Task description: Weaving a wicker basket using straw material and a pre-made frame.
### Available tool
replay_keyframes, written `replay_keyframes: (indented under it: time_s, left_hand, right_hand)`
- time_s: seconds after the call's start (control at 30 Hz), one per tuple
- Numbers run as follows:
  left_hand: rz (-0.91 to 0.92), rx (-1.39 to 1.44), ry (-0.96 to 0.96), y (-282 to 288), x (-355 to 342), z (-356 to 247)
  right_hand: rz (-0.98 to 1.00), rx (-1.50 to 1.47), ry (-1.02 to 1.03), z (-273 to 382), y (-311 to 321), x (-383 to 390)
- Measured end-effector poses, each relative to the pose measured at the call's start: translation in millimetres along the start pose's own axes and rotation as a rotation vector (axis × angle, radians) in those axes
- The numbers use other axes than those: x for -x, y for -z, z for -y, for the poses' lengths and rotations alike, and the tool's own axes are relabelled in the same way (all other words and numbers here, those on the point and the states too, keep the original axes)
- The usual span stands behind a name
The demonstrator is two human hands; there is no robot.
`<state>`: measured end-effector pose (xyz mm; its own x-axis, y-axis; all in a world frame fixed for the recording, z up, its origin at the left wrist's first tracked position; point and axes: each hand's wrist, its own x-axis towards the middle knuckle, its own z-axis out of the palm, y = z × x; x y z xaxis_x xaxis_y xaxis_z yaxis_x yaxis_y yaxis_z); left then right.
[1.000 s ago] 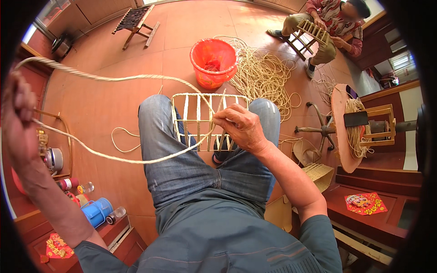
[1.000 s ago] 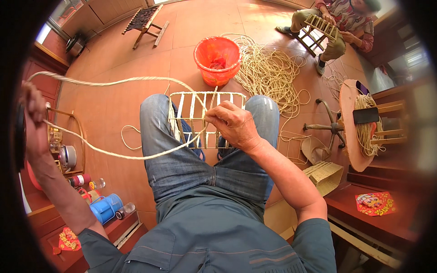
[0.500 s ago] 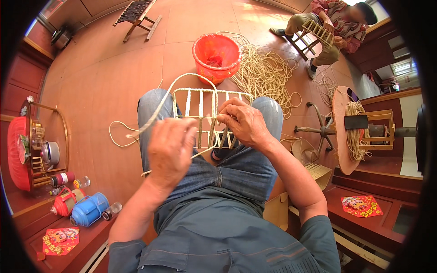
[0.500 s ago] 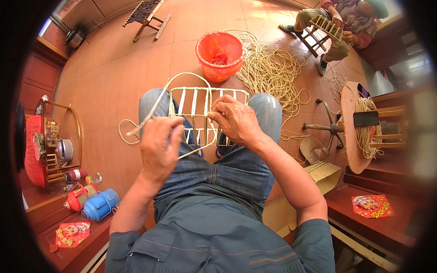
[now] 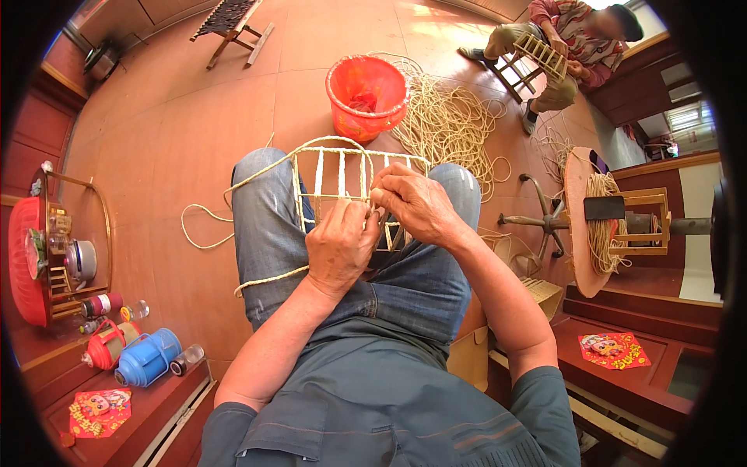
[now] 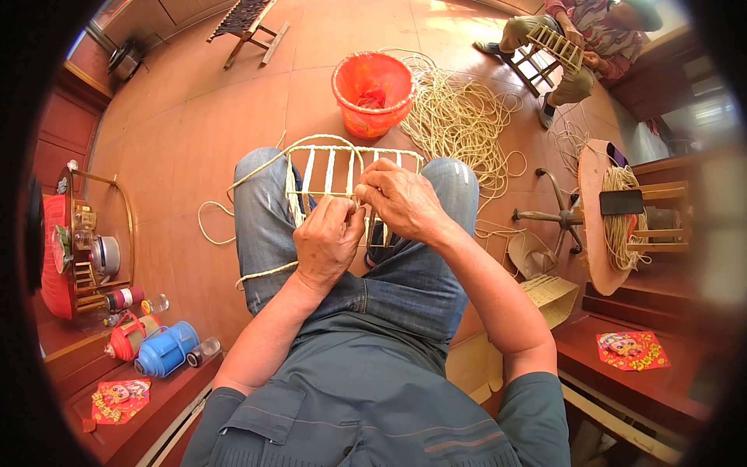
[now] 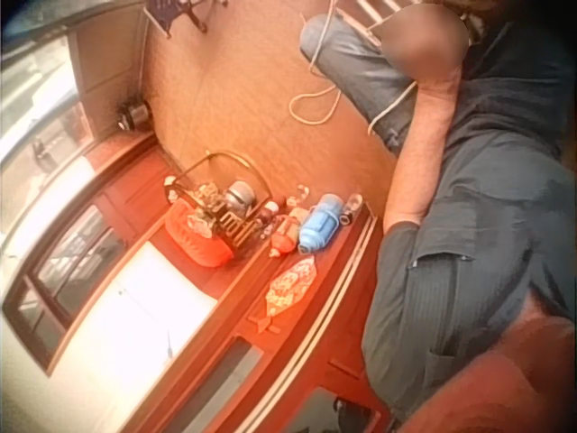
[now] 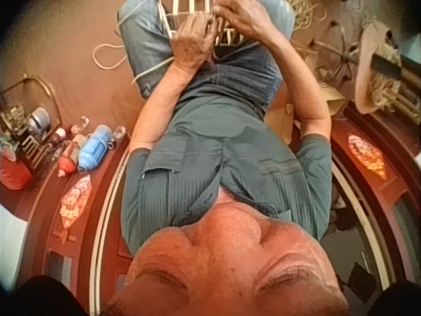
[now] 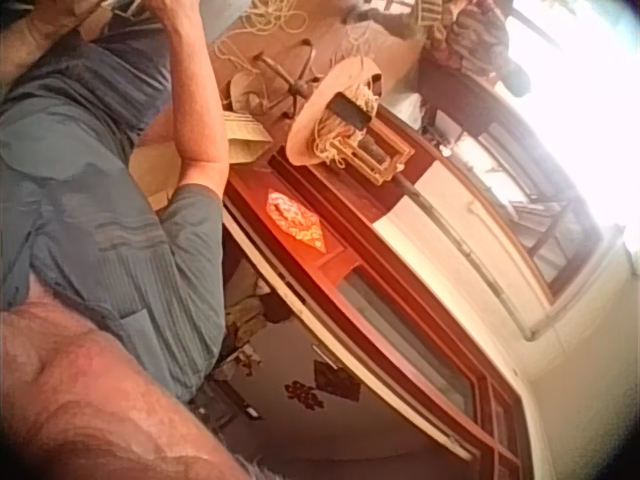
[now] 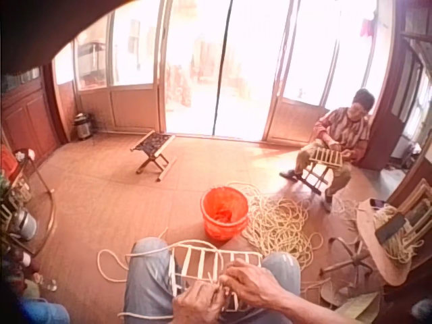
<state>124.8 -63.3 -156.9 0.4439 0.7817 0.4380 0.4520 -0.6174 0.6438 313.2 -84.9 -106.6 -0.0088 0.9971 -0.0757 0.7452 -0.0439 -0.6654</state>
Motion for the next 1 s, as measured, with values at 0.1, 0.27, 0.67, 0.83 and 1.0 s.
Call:
replay_keyframes:
  time_s: [0.1, 0.27, 0.67, 0.83, 1.0]
  left_hand:
    - [0.085, 0.347, 0.279, 13.5, 0.0, -4.9]
    - [0.235, 0.865, 0.579, 60.1, -1.8, -3.0]
    - [0.054, 0.916, 0.585, 218.3, -40.3, 19.7]
    - [0.172, 0.825, 0.504, 226.0, -37.6, -4.4]
    - [0.284, 0.649, 0.430, 224.0, -36.6, -43.3]
  right_hand:
    - [-0.040, -0.071, 0.010, 2.0, 0.8, 3.0]
    - [-0.119, -0.108, 0.011, 7.7, -4.4, 13.0]
    - [-0.380, -0.206, 0.124, 1.9, -26.0, 11.4]
    - [-0.366, -0.134, 0.147, -1.9, -25.0, 12.5]
    - [-0.367, -0.093, 0.177, -2.0, -23.9, 14.0]
